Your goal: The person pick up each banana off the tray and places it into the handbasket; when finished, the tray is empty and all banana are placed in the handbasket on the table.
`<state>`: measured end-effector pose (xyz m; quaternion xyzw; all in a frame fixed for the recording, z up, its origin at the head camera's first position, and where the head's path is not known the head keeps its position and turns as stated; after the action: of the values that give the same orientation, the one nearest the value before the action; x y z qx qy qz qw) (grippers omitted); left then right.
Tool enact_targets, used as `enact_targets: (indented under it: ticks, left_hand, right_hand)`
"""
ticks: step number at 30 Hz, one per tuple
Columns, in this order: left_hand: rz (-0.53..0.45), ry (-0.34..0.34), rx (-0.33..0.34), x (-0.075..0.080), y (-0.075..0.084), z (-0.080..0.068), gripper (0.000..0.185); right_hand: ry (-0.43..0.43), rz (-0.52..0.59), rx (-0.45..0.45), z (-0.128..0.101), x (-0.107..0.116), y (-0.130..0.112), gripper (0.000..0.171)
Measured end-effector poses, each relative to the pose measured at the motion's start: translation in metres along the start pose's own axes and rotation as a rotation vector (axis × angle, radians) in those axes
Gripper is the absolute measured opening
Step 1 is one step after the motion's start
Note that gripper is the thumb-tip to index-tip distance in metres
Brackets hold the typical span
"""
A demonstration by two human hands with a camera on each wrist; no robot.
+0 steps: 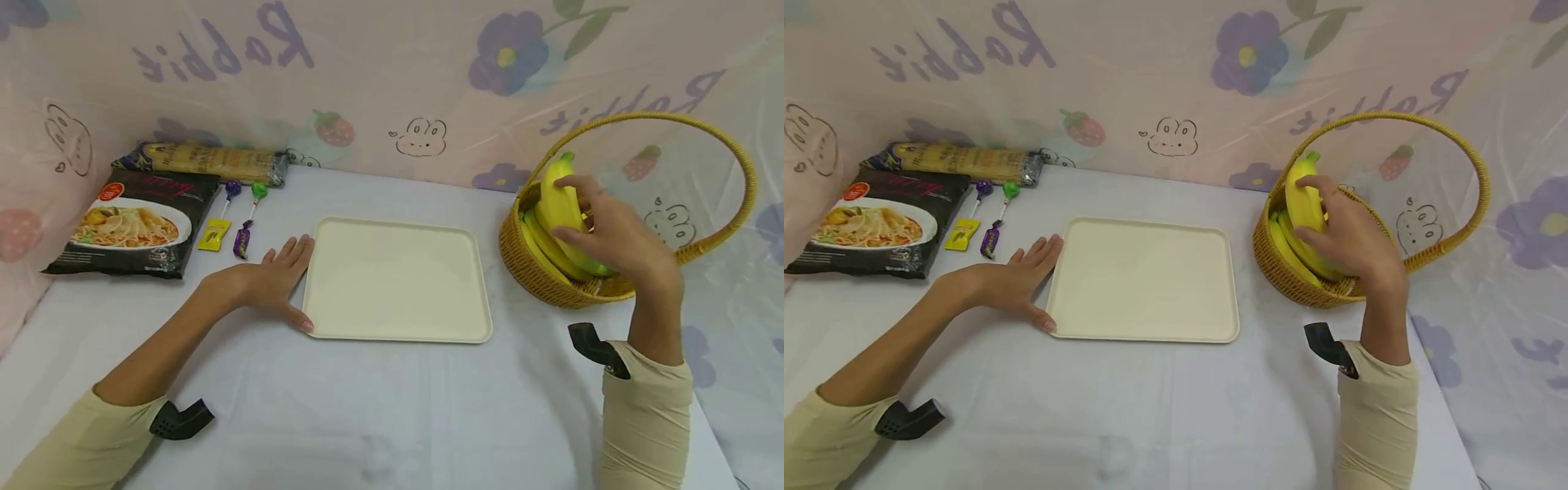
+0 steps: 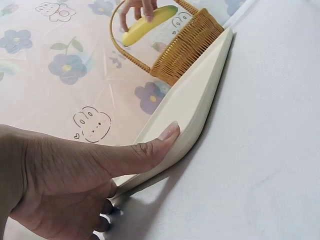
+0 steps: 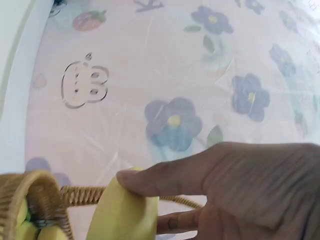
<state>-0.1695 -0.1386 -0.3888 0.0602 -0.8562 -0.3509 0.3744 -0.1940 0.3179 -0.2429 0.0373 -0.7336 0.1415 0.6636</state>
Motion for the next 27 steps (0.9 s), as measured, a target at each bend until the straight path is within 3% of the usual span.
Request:
enact_targets:
  ticks: [8,12,19,27]
  left_hand:
    - [-0.003,-0.002,0.002,-0.002,-0.005,0.001,0.152]
    - [-0.006,0.001,-0.005,-0.001,-0.002,0.001,0.151]
    - [0.018,-0.004,0.015,-0.001,0.0,0.001,0.15]
    - [0.007,0.0,0.013,0.0,0.0,-0.001,0.149]
  right_hand:
    - [-0.16,-0.029,-0.086,0.014,-0.031,0.024,0.081]
    - [-0.183,-0.042,-0.102,0.02,-0.043,0.027,0.077]
    - [-0.108,-0.107,-0.096,0.022,-0.057,0.03,0.064]
    - [-0.049,-0.161,-0.185,0.017,-0.059,0.03,0.064]
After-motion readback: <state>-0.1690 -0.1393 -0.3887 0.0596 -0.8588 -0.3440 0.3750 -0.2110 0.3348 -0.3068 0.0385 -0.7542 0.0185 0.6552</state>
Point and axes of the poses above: each hand's wrist, its own z-axis towards the middle knuckle, its own x-axis out of the back of the hand, y = z × x, the point moved 3 cm from there along z, towards the middle knuckle, and after that the axes turned 11 degrees about -z, right-handed, at the moved point
